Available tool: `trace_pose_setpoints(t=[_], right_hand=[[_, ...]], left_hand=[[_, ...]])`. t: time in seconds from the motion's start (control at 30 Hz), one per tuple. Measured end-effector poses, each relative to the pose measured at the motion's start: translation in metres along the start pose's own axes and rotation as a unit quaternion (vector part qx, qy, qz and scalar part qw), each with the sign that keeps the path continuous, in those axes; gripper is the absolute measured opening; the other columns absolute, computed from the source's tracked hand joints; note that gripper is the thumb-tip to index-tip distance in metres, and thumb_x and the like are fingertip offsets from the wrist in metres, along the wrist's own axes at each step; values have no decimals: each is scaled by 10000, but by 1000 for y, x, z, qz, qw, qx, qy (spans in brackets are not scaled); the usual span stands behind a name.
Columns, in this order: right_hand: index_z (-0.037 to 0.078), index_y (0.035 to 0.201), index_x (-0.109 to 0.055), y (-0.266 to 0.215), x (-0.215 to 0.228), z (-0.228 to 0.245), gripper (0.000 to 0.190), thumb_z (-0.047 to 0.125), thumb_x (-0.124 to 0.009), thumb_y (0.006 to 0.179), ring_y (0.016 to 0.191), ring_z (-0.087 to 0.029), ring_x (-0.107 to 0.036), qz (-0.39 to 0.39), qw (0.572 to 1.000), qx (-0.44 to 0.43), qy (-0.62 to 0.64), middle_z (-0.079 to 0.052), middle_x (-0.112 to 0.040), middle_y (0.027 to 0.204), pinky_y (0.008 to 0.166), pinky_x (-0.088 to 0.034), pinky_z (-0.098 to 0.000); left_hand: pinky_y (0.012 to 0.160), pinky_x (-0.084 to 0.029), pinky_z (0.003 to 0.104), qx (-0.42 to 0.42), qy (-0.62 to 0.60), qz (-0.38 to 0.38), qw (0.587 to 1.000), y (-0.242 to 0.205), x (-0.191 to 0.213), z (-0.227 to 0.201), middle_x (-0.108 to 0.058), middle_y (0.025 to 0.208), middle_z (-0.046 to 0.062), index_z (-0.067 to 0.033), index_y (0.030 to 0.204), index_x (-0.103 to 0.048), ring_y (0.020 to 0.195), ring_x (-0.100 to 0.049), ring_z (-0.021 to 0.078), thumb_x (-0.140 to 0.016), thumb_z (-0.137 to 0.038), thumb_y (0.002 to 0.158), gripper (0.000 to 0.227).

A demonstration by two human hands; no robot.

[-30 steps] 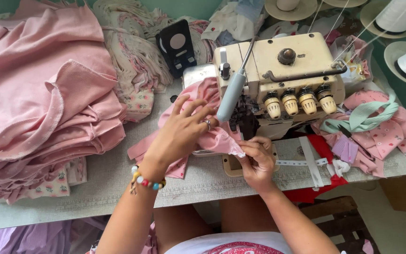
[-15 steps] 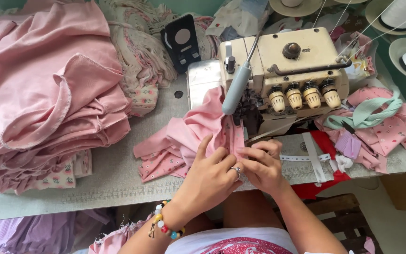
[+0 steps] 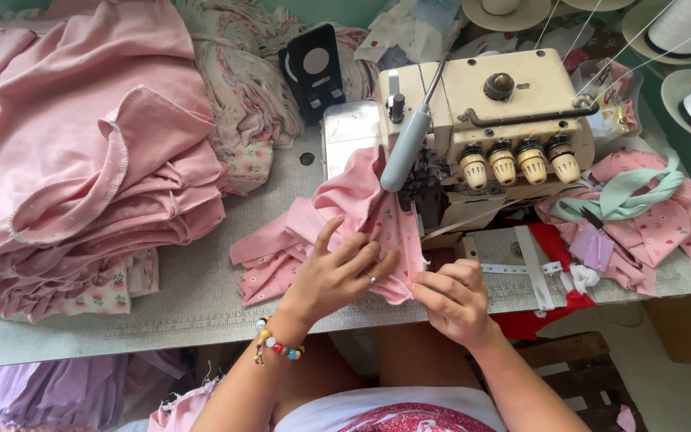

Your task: Sorting and aligning pink fabric garment components on a sewing table in preparation for assembly.

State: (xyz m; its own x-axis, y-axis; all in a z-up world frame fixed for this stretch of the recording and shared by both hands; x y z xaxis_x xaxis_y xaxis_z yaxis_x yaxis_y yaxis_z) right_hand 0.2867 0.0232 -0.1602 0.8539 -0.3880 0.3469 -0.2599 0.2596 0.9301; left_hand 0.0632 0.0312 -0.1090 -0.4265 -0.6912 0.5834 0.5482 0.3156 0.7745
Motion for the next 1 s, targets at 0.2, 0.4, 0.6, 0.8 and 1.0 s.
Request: trace_pose_setpoints(t=[0.2,0.4,0.6,0.8,1.0], right_hand=[[213,973,-807,0,-2,-3,126,138,-754,888,761,-167,-562,4,1000,-9,3,8,-776,975,744,-487,-326],[199,969,-806,6,-16,-25,79,169,-760,913,775,-188,-566,-7,999,-32,0,3,-781,995,763,-490,-353],[201,938,-802,21,-21,-30,38,199,-769,919,763,-182,-568,-6,999,-34,-20,28,-778,977,764,-487,-339],[207,998,-786,10,-31,-38,90,270,-737,957,894,-222,-573,22,990,-57,-130,18,-744,1077,831,-458,-379],[239,1146,-754,11,-19,-16,230,383,-684,981,1091,-310,-516,52,966,-130,-216,-39,-621,1271,968,-426,-426]], left_hand=[[1082,-429,617,-19,-49,40,998,0,4,10,-640,1048,31,-180,717,-575,1029,-615,243,-683,-125,895,215],[1108,-404,602,-27,-38,100,994,24,2,26,-688,1106,19,-180,768,-682,1126,-607,237,-726,-173,851,94],[1118,-385,586,-43,-44,118,991,40,1,42,-702,1066,47,-155,793,-699,1162,-605,254,-706,-117,868,84],[1100,-406,558,-48,-49,154,986,50,-8,57,-707,1077,53,-161,767,-714,1170,-611,260,-713,-156,834,67],[1027,-452,484,-30,-19,180,983,42,-49,96,-702,1098,35,-183,892,-755,1132,-633,247,-671,-182,885,84]])
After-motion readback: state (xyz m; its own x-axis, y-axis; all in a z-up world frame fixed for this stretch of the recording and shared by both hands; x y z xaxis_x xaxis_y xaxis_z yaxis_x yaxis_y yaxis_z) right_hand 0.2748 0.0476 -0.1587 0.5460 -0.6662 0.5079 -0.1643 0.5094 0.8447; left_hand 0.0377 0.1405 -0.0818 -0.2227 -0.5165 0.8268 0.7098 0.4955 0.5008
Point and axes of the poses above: each hand's wrist, its own y-axis towards the middle knuckle, its own x-axis out of the back of the hand, z = x × y, the point moved 1 cm from there along y, towards the middle knuckle
